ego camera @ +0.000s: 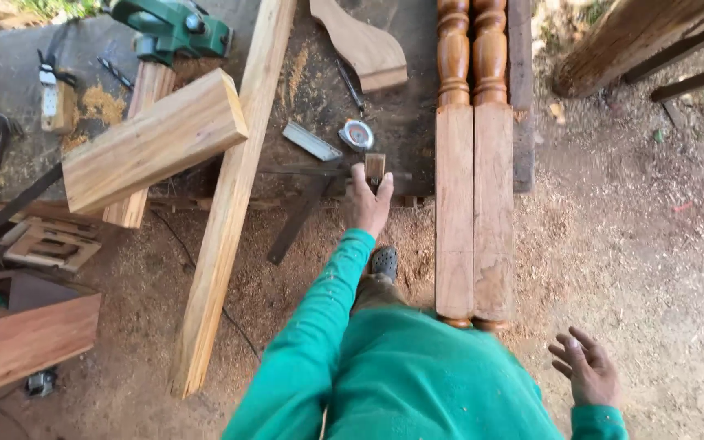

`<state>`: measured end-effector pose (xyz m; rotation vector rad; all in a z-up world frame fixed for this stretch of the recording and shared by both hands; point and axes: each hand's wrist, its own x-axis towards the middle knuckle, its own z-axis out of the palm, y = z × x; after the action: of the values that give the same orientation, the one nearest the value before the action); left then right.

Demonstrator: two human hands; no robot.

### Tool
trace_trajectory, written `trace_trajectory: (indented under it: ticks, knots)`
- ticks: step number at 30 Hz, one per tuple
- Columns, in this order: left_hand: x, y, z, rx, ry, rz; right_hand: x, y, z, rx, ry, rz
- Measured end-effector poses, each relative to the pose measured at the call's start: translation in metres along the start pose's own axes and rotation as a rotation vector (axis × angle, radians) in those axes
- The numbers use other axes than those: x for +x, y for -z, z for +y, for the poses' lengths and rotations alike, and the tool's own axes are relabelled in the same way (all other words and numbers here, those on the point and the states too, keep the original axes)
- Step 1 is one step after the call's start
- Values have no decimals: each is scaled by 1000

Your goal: Measuring and marking wooden furniture legs using a ruler, pen, and marking gauge for precision.

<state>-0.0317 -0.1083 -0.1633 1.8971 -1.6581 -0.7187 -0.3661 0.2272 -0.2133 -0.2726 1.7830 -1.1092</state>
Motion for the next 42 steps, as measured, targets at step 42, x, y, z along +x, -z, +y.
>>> trace_trajectory:
  ticks: [42]
  knots:
    - [-157,46,64,-307,-125,-310,-21,-178,-151,-121,549,-481]
